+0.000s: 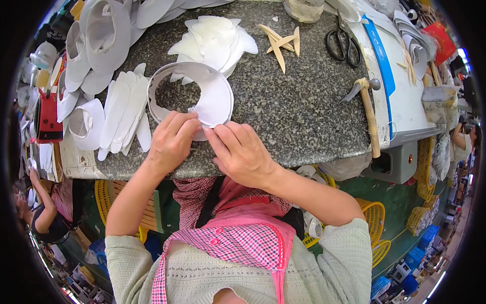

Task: The person assembles shoe uppers by taking shoe uppers and stiffener inserts from the workbench, positioning the inserts inside the toe sections, and pressing the materials together by hand.

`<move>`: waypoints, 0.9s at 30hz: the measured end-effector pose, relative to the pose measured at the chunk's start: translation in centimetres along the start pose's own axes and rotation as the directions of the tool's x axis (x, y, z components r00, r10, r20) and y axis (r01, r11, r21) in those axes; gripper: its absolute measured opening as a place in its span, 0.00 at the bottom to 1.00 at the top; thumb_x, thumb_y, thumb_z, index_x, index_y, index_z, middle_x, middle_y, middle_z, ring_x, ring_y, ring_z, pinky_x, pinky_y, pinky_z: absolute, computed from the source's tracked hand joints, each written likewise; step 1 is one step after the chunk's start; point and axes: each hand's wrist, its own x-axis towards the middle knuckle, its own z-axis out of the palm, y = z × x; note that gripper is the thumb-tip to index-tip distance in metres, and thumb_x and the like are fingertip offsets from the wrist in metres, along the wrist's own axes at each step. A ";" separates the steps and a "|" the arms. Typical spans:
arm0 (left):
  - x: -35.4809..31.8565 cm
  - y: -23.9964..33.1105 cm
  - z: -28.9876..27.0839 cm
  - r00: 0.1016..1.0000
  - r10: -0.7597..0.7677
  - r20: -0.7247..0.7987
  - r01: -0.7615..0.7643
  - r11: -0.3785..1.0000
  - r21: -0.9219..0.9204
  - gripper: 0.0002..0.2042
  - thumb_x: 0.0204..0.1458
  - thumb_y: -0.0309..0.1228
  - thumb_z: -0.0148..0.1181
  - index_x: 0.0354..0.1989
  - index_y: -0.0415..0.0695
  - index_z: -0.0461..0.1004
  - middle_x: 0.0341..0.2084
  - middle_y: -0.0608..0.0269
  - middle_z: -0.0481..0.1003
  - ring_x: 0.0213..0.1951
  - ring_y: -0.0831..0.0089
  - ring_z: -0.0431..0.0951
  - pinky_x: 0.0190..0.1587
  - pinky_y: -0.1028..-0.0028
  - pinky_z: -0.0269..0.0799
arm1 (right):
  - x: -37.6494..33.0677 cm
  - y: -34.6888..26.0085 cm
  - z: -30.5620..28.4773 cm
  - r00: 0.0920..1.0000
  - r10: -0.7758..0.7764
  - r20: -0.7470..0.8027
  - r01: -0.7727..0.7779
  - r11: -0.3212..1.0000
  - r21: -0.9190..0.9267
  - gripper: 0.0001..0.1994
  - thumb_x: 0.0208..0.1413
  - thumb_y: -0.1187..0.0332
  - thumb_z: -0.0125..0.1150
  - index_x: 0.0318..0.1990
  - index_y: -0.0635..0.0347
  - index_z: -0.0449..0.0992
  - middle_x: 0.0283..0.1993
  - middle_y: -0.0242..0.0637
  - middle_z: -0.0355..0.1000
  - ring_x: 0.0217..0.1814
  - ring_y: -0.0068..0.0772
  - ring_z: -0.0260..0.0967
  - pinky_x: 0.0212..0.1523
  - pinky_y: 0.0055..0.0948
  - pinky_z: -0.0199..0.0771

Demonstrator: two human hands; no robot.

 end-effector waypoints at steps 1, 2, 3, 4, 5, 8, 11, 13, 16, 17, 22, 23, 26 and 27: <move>-0.3 0.3 0.3 0.997 -0.053 -0.055 0.054 0.998 0.009 0.07 0.39 0.20 0.59 0.29 0.39 0.70 0.30 0.58 0.73 0.28 0.63 0.72 0.31 0.69 0.69 | 0.0 -0.1 0.2 1.000 0.022 0.005 -0.022 1.000 0.000 0.26 0.35 0.68 0.62 0.47 0.68 0.70 0.44 0.40 0.62 0.47 0.37 0.59 0.40 0.33 0.61; -0.5 0.5 0.6 0.991 -0.094 -0.091 0.095 0.996 -0.002 0.06 0.40 0.19 0.58 0.28 0.39 0.70 0.29 0.58 0.74 0.29 0.62 0.73 0.31 0.69 0.69 | 0.1 -0.2 0.1 1.000 0.020 0.008 -0.020 1.000 0.003 0.26 0.35 0.68 0.62 0.47 0.68 0.70 0.44 0.40 0.62 0.47 0.37 0.59 0.40 0.33 0.61; -0.3 0.6 0.6 0.991 -0.099 -0.092 0.099 0.995 -0.002 0.06 0.40 0.19 0.58 0.28 0.39 0.70 0.29 0.58 0.74 0.29 0.62 0.73 0.31 0.69 0.69 | 0.3 -0.4 0.0 0.999 0.030 0.037 -0.028 0.999 -0.043 0.26 0.35 0.67 0.63 0.47 0.67 0.70 0.45 0.39 0.61 0.48 0.36 0.58 0.41 0.34 0.60; -0.1 0.8 0.8 0.978 -0.169 -0.127 0.167 0.986 -0.026 0.05 0.42 0.20 0.57 0.28 0.38 0.69 0.28 0.57 0.74 0.29 0.61 0.72 0.31 0.69 0.69 | 0.3 -0.4 -0.1 0.997 0.039 0.068 -0.033 0.996 -0.088 0.27 0.36 0.65 0.63 0.48 0.66 0.69 0.46 0.38 0.61 0.48 0.36 0.57 0.43 0.35 0.58; 0.0 0.8 0.8 0.958 -0.238 -0.160 0.232 0.971 -0.052 0.04 0.44 0.20 0.57 0.28 0.38 0.69 0.27 0.57 0.74 0.29 0.59 0.72 0.31 0.69 0.69 | 0.3 -0.4 0.0 0.997 0.035 0.072 -0.029 0.996 -0.085 0.27 0.36 0.65 0.63 0.48 0.66 0.69 0.46 0.38 0.61 0.48 0.36 0.57 0.43 0.35 0.58; -0.1 0.2 1.7 0.883 -0.352 -0.311 0.321 0.935 -0.149 0.03 0.43 0.20 0.55 0.26 0.39 0.70 0.21 0.58 0.71 0.25 0.61 0.72 0.29 0.68 0.68 | 0.4 -0.4 0.2 0.986 0.056 0.158 -0.040 0.994 -0.102 0.26 0.37 0.63 0.62 0.48 0.63 0.70 0.48 0.37 0.61 0.49 0.36 0.56 0.45 0.37 0.56; -0.1 0.4 0.9 0.703 -0.691 -0.167 0.613 0.709 -0.350 0.03 0.51 0.23 0.54 0.31 0.36 0.71 0.24 0.60 0.74 0.25 0.72 0.73 0.30 0.73 0.67 | 0.4 -0.4 0.6 0.994 0.026 0.110 -0.007 0.986 -0.169 0.25 0.39 0.62 0.60 0.48 0.63 0.70 0.47 0.36 0.61 0.49 0.35 0.56 0.45 0.40 0.55; -0.7 -0.3 0.3 0.674 -0.713 -0.193 0.598 0.680 -0.424 0.04 0.51 0.25 0.54 0.31 0.36 0.72 0.24 0.64 0.74 0.26 0.78 0.72 0.29 0.74 0.67 | 0.2 -0.2 0.8 0.997 0.021 0.072 -0.009 0.987 -0.161 0.23 0.41 0.63 0.58 0.46 0.64 0.72 0.46 0.38 0.62 0.50 0.34 0.57 0.46 0.40 0.55; -0.7 -0.3 -2.2 0.620 -0.773 -0.139 0.643 0.601 -0.474 0.03 0.51 0.23 0.53 0.29 0.38 0.73 0.23 0.62 0.74 0.28 0.75 0.75 0.30 0.75 0.69 | 1.3 0.3 0.6 0.990 -0.134 0.047 0.140 0.978 -0.154 0.17 0.38 0.66 0.56 0.38 0.64 0.74 0.38 0.37 0.65 0.43 0.33 0.61 0.41 0.35 0.61; 0.0 0.4 -1.3 0.875 -0.447 -0.186 0.414 0.890 -0.191 0.02 0.49 0.22 0.54 0.30 0.38 0.72 0.23 0.59 0.74 0.27 0.68 0.76 0.29 0.73 0.69 | 1.4 0.5 0.7 0.989 -0.144 0.038 0.149 0.977 -0.153 0.17 0.38 0.66 0.56 0.38 0.64 0.74 0.38 0.37 0.65 0.43 0.33 0.61 0.41 0.35 0.61; 0.8 1.2 0.3 0.976 -0.211 -0.050 0.212 0.977 0.025 0.04 0.46 0.23 0.59 0.30 0.40 0.72 0.21 0.59 0.72 0.24 0.62 0.73 0.27 0.69 0.69 | 0.0 -1.1 -1.3 0.956 -0.264 -0.129 0.286 0.938 0.198 0.09 0.31 0.70 0.56 0.25 0.61 0.69 0.26 0.36 0.63 0.25 0.31 0.62 0.24 0.26 0.64; 0.7 1.3 0.6 0.977 -0.208 -0.047 0.209 0.978 0.015 0.04 0.46 0.23 0.59 0.30 0.40 0.72 0.21 0.59 0.72 0.24 0.62 0.73 0.27 0.69 0.69 | -0.1 -1.1 -1.6 0.957 -0.241 -0.162 0.272 0.939 0.211 0.12 0.31 0.70 0.57 0.28 0.63 0.71 0.29 0.37 0.64 0.29 0.32 0.63 0.27 0.27 0.67; -0.1 1.6 1.1 0.982 -0.114 -0.149 0.115 0.993 0.002 0.05 0.45 0.22 0.59 0.30 0.38 0.72 0.21 0.59 0.73 0.24 0.63 0.73 0.26 0.69 0.68 | 0.7 0.0 -0.8 0.998 -0.062 0.032 0.057 0.988 0.141 0.22 0.31 0.68 0.61 0.40 0.68 0.71 0.39 0.42 0.64 0.39 0.36 0.63 0.40 0.30 0.68; -0.1 1.6 1.2 0.983 -0.111 -0.143 0.112 0.994 -0.001 0.05 0.45 0.22 0.59 0.30 0.38 0.72 0.21 0.59 0.73 0.24 0.63 0.73 0.26 0.69 0.68 | 0.4 0.1 -0.6 0.998 -0.055 0.031 0.050 0.989 0.142 0.22 0.31 0.68 0.61 0.40 0.68 0.71 0.39 0.42 0.64 0.39 0.36 0.63 0.40 0.30 0.68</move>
